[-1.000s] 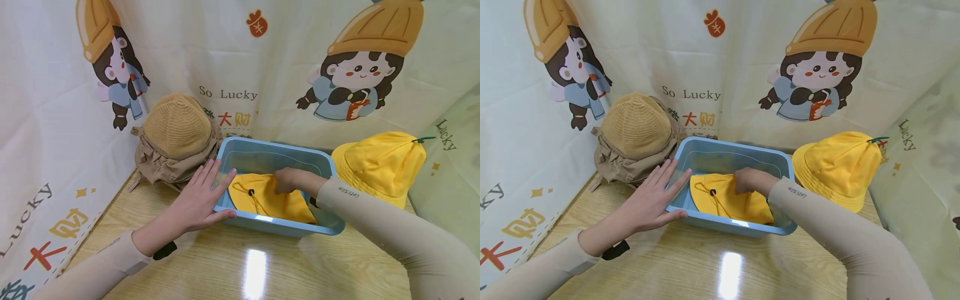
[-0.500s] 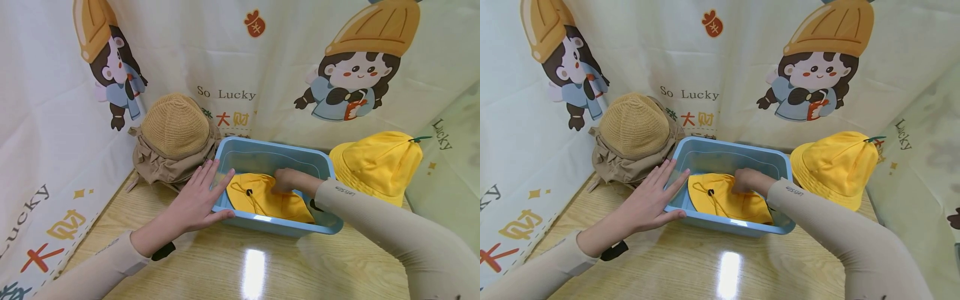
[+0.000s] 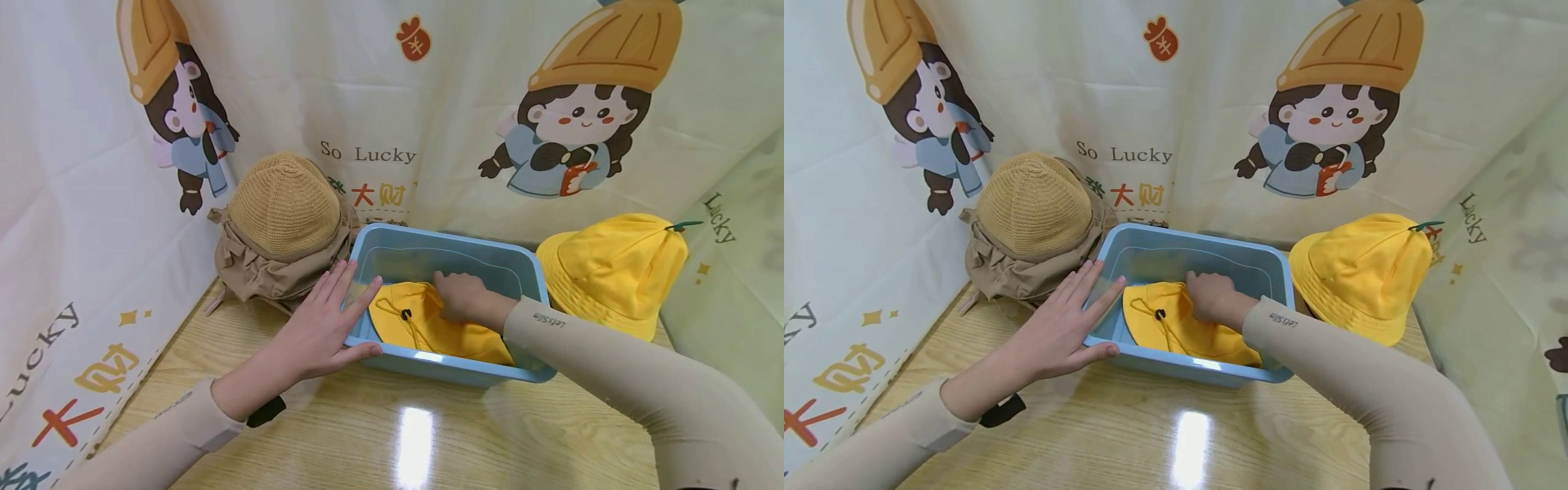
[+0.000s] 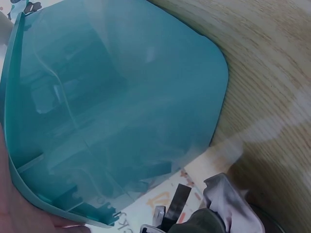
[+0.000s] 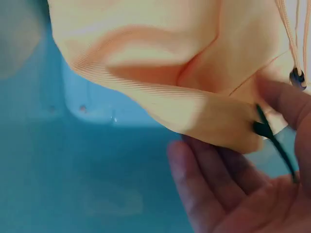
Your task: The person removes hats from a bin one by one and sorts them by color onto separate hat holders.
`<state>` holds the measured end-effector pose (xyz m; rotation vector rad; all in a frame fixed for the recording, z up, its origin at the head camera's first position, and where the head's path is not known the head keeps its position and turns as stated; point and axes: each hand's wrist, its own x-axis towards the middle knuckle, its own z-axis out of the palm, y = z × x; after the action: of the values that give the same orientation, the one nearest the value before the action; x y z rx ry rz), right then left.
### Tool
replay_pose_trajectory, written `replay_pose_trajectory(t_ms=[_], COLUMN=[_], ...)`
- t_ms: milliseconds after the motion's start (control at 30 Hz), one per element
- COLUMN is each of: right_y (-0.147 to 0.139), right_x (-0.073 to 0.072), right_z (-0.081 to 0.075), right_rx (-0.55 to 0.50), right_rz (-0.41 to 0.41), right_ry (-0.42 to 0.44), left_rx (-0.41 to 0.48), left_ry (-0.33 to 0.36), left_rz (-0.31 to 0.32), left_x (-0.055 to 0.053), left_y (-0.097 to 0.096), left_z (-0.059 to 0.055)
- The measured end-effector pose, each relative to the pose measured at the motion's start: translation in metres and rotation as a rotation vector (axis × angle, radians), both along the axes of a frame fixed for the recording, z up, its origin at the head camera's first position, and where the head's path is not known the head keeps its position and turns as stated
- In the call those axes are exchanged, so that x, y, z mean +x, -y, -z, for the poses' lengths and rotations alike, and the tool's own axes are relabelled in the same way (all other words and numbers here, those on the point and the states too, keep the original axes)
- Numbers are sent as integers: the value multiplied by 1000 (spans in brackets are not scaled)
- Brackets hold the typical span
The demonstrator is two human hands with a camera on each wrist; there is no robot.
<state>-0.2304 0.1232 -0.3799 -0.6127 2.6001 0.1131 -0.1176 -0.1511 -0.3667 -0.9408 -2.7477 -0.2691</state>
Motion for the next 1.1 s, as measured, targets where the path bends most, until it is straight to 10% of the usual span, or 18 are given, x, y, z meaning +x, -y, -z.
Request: replay_pose_trajectory(t_ms=[467, 1100], right_y=[-21, -41], right_x=[-1, 16], right_z=[-72, -144], right_rx=[-330, -584], right_rz=[-82, 13], right_ry=[-201, -332], left_rx=[36, 57], left_ry=[-89, -108], left_rz=[34, 27], left_x=[-1, 2], left_y=[-3, -1], left_z=[0, 1])
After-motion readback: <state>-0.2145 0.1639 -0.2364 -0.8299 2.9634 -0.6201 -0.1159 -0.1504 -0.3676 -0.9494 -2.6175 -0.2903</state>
